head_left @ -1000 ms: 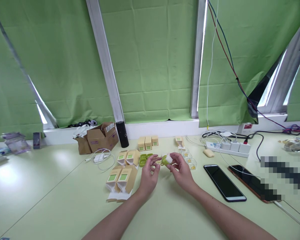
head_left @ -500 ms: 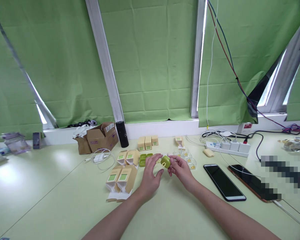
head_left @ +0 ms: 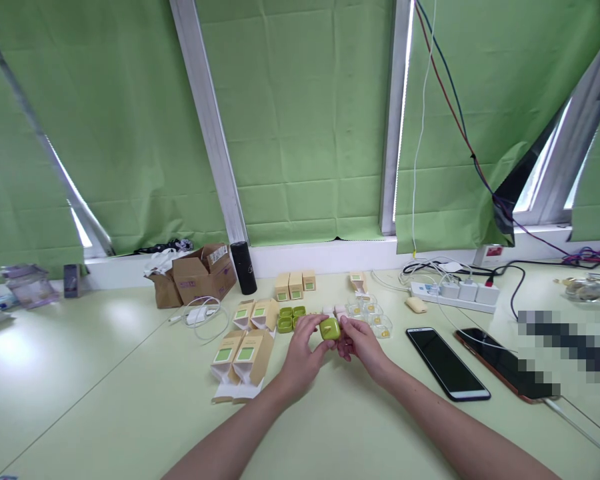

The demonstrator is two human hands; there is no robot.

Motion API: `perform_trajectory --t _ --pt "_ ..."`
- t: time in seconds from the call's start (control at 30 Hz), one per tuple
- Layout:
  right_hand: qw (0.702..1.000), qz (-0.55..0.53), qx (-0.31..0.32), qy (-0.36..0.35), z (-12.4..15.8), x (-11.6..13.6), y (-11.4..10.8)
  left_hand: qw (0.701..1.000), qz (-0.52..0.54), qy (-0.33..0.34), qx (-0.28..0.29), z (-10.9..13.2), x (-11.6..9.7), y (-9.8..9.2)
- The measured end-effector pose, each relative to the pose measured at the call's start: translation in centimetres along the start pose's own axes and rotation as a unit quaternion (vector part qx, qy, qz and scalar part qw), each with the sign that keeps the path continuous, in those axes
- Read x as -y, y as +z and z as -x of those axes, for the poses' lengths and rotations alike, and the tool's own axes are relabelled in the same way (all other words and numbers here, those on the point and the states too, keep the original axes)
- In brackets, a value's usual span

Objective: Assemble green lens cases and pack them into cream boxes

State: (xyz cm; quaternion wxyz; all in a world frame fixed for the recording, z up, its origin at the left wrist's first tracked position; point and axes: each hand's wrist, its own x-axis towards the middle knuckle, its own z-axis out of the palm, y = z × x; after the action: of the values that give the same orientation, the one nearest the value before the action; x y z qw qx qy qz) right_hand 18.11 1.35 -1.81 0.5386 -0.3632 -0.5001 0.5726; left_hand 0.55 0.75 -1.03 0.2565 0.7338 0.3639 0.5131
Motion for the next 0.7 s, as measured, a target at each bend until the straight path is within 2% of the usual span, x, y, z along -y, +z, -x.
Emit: perform_trajectory --t 0.1,0.17,0.2,0.27,0.33,0.4,0.47,0.53,0.7 --pt "0.991 0.13 -0.014 -0.04 0.0 0.6 -0.8 0.999 0.022 -0.03 -0.019 -0.2 0.1 0.1" --pt "0.954 0.279 -0.04 -0.106 0.2 1.6 -1.5 0.997 0.036 -0.052 -0.039 -0.4 0.4 0.1" --pt "0.916 0.373 -0.065 -0.13 0.3 2.2 -1.9 0.996 0.046 -0.064 -0.05 -0.5 0.6 0.2" --pt "0.806 0.562 -0.125 -0.138 0.6 3.6 -2.6 0.991 0.073 -0.089 -0.072 -0.8 1.2 0.2" --pt "0.703 0.688 -0.147 -0.102 0.7 4.9 -3.2 0.985 0.098 -0.114 -0.082 -1.1 1.6 0.2" --pt "0.644 0.75 -0.14 -0.049 0.7 5.8 -3.9 0.981 0.116 -0.135 -0.078 -1.3 2.0 0.1" --pt "0.611 0.781 -0.129 -0.006 0.6 6.2 -4.5 0.977 0.13 -0.151 -0.074 -1.4 2.1 0.0" --pt "0.593 0.798 -0.107 0.029 0.5 6.4 -5.2 0.973 0.147 -0.159 -0.074 -1.4 2.0 -0.1" --pt "0.586 0.805 -0.07 0.06 0.6 6.4 -5.5 0.969 0.16 -0.17 -0.084 -1.5 1.3 -0.2"
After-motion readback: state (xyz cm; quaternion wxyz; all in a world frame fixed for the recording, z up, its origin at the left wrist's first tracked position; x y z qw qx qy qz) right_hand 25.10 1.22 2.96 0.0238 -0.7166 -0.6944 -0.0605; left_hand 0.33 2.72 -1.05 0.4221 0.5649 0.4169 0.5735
